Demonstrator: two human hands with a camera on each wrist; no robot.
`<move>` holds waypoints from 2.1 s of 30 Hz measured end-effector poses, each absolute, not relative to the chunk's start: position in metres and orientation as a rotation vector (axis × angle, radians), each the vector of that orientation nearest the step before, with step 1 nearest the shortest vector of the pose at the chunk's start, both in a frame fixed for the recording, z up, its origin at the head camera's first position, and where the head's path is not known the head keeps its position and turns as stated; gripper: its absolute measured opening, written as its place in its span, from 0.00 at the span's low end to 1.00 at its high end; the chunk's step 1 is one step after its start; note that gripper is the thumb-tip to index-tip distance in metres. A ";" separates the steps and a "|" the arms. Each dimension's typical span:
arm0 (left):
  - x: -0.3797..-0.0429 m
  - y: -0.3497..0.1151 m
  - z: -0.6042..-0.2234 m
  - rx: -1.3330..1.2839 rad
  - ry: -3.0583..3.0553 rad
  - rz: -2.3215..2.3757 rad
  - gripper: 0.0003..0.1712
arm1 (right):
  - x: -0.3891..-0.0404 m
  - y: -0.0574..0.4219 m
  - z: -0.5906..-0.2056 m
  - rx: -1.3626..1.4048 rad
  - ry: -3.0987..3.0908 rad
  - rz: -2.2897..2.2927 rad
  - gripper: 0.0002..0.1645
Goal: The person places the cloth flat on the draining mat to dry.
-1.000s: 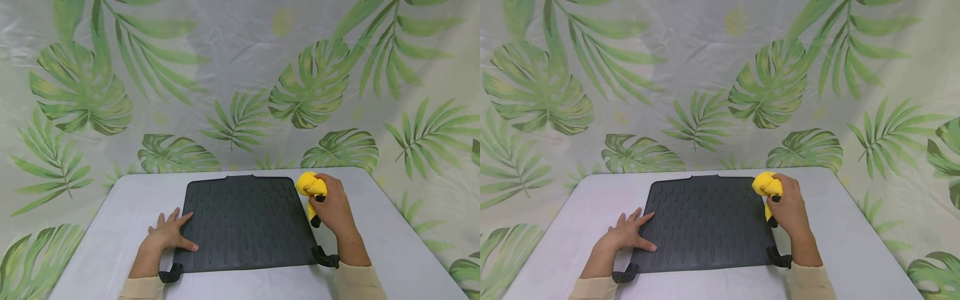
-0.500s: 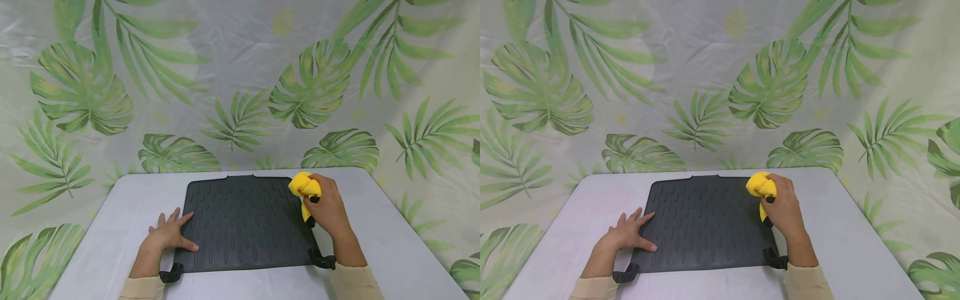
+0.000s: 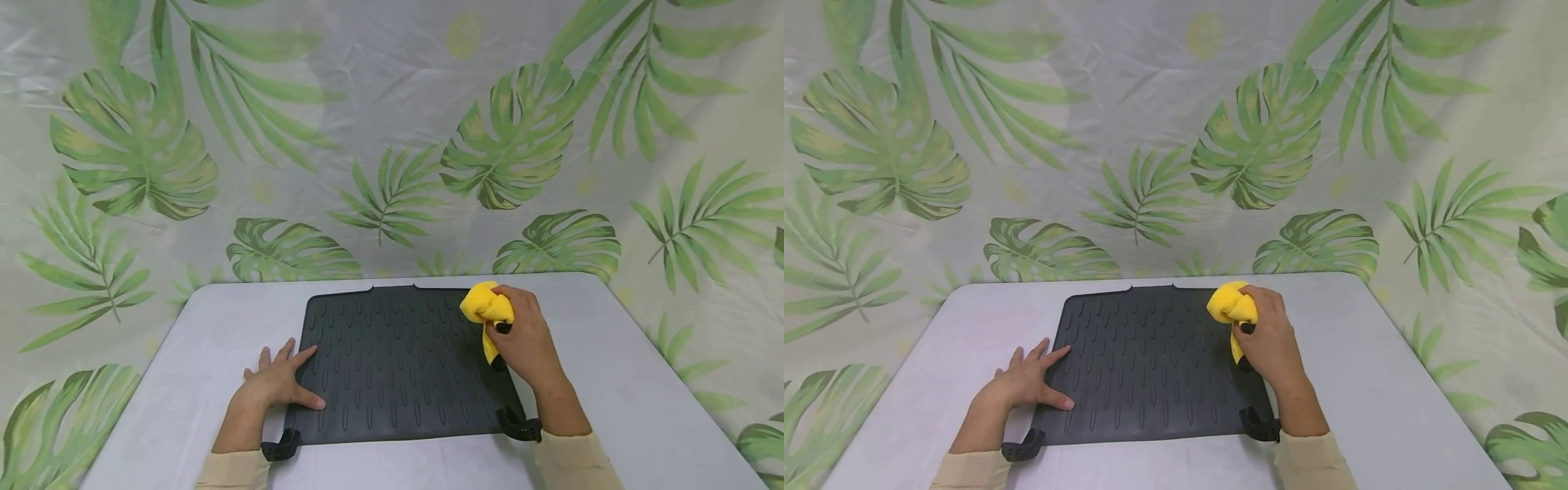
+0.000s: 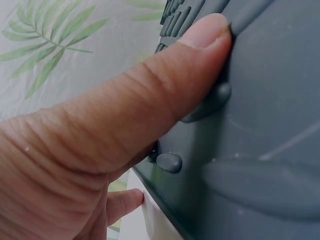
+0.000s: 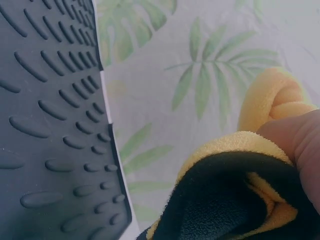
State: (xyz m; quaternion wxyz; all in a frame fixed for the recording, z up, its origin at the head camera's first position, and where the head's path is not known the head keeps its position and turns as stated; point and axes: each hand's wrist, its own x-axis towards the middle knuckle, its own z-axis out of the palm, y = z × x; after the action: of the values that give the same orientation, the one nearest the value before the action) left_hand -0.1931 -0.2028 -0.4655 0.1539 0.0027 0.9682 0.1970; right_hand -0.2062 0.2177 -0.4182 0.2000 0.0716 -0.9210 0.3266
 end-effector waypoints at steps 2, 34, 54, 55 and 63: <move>-0.193 -0.203 -0.466 0.007 2.775 0.563 0.72 | -0.206 0.217 -0.419 0.212 -2.569 0.910 0.39; -0.193 -0.202 -0.464 0.001 2.760 0.566 0.72 | -0.203 0.187 -0.424 0.361 -2.535 0.906 0.42; -0.193 -0.203 -0.464 0.000 2.756 0.559 0.72 | -0.205 0.178 -0.427 0.411 -2.489 0.893 0.42; -0.193 -0.203 -0.464 0.000 2.756 0.558 0.71 | -0.205 0.177 -0.428 0.414 -2.488 0.898 0.42; -0.193 -0.203 -0.465 -0.002 2.751 0.557 0.72 | -0.205 0.170 -0.431 0.432 -2.501 0.897 0.42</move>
State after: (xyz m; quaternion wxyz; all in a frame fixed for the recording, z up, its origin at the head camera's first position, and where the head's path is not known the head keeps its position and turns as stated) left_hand -0.1933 -0.2028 -0.4654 0.1668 -0.0007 0.9664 0.1958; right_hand -0.2046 0.1697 -0.4314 0.2228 0.1563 -0.9058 0.3249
